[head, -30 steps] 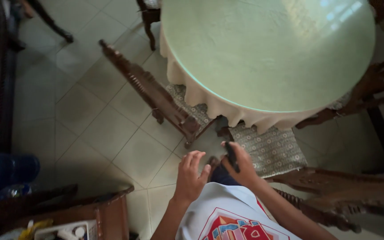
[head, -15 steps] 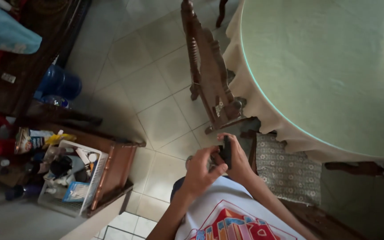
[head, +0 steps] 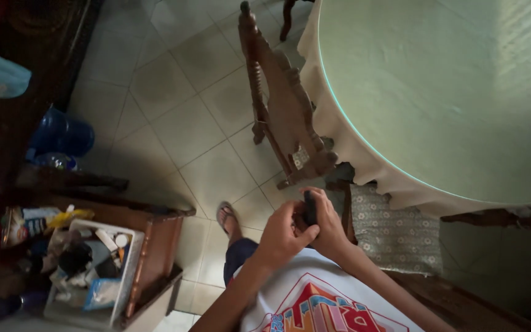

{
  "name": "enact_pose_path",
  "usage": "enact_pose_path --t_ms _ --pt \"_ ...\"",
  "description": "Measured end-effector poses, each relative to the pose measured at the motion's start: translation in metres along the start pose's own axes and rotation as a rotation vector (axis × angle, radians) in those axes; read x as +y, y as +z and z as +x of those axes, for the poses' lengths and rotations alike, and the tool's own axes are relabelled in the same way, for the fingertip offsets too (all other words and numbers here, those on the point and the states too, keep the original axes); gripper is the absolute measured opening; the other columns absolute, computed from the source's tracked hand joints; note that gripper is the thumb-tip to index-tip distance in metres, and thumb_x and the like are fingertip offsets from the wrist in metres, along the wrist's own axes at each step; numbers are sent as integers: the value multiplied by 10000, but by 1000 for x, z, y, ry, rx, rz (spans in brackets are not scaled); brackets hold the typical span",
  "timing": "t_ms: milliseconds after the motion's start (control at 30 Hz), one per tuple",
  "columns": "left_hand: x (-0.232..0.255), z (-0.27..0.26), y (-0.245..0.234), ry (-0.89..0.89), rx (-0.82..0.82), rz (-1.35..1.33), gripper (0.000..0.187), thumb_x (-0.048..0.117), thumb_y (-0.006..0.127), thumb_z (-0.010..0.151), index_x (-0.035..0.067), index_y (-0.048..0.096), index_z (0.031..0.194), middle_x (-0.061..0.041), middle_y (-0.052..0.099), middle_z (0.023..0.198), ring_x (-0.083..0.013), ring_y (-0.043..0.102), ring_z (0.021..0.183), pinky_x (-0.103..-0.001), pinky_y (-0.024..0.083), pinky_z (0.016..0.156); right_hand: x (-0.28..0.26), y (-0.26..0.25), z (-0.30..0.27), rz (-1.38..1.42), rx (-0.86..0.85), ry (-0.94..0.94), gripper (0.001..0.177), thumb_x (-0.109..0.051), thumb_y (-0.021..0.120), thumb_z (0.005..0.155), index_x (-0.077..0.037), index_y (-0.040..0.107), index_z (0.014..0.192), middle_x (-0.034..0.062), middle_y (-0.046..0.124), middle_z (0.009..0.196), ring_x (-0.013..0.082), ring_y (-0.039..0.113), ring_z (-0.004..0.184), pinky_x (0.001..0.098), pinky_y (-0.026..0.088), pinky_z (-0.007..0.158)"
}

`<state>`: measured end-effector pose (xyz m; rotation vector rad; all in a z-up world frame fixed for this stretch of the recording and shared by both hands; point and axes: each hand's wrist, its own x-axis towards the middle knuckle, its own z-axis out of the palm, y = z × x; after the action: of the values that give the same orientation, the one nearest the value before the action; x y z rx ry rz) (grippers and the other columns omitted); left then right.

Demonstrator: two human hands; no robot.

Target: Cleaning a glass-top dining table by spraying it with cleaner and wiping it with a cloth.

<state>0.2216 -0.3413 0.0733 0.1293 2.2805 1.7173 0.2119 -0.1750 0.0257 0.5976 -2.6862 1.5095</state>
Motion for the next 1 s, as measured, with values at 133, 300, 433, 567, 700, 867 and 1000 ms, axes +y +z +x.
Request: enact_pose_path --t_ms 133,300,433,567,700,867,1000 --pt "0 6 -51 -53 -13 -102 587 404 876 715 112 617 1152 -118 733 891 -294 732 870 -437 565 814 -24 33 29 20 39 69 730 -107 770 762 -14 449 1412 245 559 1352 490 589 1175 554 491 969" --pt "-17 33 -133 -1 37 -95 596 373 895 713 131 598 1170 -64 737 766 -227 732 802 -388 562 773 -50 85 103 44 110 29 632 -116 776 802 -24 475 1350 189 578 1382 417 628 1210 503 490 1010" --pt "-22 48 -197 83 42 -115 588 297 870 764 92 587 1238 -144 762 1014 -299 752 936 -416 574 842 -74 114 155 79 124 -76 707 -81 794 809 40 450 1415 258 530 1407 473 552 1287 525 441 1082" --pt "-11 74 -247 105 21 -136 630 216 860 777 44 559 1304 -187 733 1059 -345 737 970 -416 599 805 -79 130 190 56 125 -91 1068 -44 810 677 71 252 1581 327 426 1495 525 440 1383 548 388 1131" --pt "1 106 -281 98 -34 -145 653 223 865 763 68 558 1318 -172 725 1151 -331 711 1103 -393 561 929 -67 145 204 63 220 71 1123 -166 887 744 18 209 1620 264 432 1529 480 492 1360 534 451 1063" --pt "27 153 -298 192 -103 -200 626 294 867 770 115 571 1292 -108 763 1117 -239 740 1052 -315 564 923 -72 142 236 8 307 271 1075 -287 1035 582 -65 479 1475 183 567 1350 423 570 1305 514 475 1066" --pt "48 187 -294 228 -173 -256 641 308 868 773 96 561 1294 -150 750 1119 -256 730 1055 -318 566 937 -41 148 232 35 434 575 1041 -280 974 629 -139 449 1517 160 647 1319 394 617 1251 527 511 1043"
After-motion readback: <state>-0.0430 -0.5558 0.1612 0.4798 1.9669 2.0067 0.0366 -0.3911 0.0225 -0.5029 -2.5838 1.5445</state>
